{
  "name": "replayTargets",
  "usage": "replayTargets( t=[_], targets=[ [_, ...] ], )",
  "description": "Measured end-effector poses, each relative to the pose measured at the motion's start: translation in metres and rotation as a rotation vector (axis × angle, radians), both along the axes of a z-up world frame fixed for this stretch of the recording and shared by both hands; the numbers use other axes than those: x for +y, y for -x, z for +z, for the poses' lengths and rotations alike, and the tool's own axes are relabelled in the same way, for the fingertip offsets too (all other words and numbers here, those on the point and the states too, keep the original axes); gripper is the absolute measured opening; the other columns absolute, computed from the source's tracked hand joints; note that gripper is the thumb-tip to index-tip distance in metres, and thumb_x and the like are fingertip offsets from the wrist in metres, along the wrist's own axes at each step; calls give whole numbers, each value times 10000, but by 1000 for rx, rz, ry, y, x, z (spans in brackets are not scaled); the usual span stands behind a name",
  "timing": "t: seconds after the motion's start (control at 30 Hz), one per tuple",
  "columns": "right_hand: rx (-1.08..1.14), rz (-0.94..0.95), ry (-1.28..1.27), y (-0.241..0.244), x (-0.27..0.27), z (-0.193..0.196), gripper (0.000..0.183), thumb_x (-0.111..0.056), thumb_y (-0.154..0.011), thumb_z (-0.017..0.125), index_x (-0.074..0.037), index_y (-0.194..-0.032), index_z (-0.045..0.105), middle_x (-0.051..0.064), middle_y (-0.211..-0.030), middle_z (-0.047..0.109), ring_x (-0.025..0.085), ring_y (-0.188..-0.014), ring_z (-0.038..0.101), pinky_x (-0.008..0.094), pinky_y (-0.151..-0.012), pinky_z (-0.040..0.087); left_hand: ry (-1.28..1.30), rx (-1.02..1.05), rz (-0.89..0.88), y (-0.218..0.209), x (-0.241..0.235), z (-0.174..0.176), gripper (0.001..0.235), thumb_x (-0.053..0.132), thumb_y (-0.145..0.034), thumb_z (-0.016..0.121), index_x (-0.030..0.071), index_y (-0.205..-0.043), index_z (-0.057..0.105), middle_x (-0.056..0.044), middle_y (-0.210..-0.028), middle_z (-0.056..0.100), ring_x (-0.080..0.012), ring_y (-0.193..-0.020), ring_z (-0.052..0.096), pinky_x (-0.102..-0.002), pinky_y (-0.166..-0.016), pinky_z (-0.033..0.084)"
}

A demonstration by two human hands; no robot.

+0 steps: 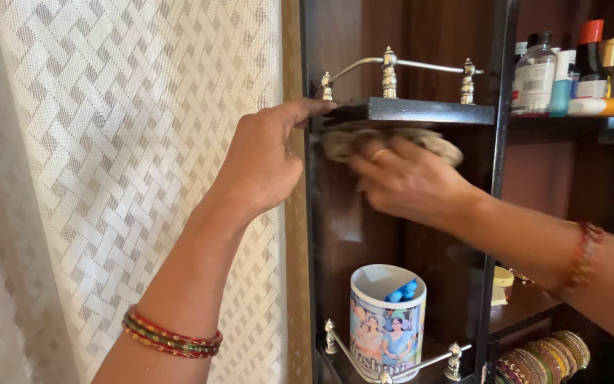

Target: The person wipes the interior surfaces of a dark wooden shelving unit with a beige cloth. They move items such as mugs, bottles, and a bracelet holder to clean behind them, then return the items to their original positions. The person also wipes the metal mug holders attached to the shelves.

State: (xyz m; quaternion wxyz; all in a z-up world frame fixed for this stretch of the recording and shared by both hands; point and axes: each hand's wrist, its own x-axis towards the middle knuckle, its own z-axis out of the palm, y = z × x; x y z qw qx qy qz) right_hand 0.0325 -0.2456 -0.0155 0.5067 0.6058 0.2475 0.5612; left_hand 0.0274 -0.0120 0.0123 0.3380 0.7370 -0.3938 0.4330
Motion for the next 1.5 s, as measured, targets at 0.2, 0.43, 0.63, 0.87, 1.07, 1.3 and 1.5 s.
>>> replayTargets(
  t=[0.2,0.43,0.63,0.87,1.07,1.3,1.5],
  targets=[
    [46,-432,-329,28,1,-20,186,-222,-756,684,-80,-845,766,145,-1046,696,290,-956,658,351,-727,573,9,-92,-40,-3,-2,0,629,-165,-733,590,111,-1288,690,-165,-1268,709,-291,-1205,667,-343,-1025,496],
    [-43,307,-8,1,13,-8,407,-188,-787,669,-32,-1154,749,155,-1237,692,272,-1108,685,350,-832,605,24,-17,24,-2,-6,-3,646,-177,-743,545,108,-1307,679,-130,-1258,737,-298,-1103,708,-354,-961,536],
    [-50,-122,-281,-9,-4,-24,296,-173,-855,634,-8,-1086,718,153,-1091,709,278,-1047,684,362,-773,591,33,-49,-16,-2,-7,-6,661,-204,-715,532,86,-1293,671,-131,-1255,725,-268,-1214,681,-348,-1024,518],
    [-55,-201,-528,-23,2,-29,200,-241,-904,635,-58,-942,708,99,-828,709,261,-906,679,372,-670,526,44,-58,-20,2,-10,-9,689,-216,-682,527,77,-1293,654,-129,-1251,721,-280,-1192,686,-359,-986,532],
    [223,-201,-541,-6,12,-34,235,-331,-788,706,-110,-868,693,92,-875,718,265,-904,670,384,-688,518,43,-72,12,0,-10,-10,692,-204,-668,566,84,-1291,650,-136,-1243,713,-292,-1175,678,-370,-961,530],
    [-104,-275,-327,-5,-9,-20,196,-267,-874,636,-94,-947,693,58,-932,709,217,-997,626,378,-757,463,68,-74,-12,-5,-12,-12,712,-210,-682,532,100,-1313,647,-119,-1251,722,-260,-1175,697,-353,-941,557],
    [-168,-493,-416,42,-11,-27,296,-298,-754,665,-122,-991,685,24,-953,680,222,-1018,619,380,-718,480,79,-87,-38,-6,-12,-15,680,-200,-699,549,91,-1306,647,-118,-1252,727,-257,-1151,708,-346,-911,568]
  ],
)
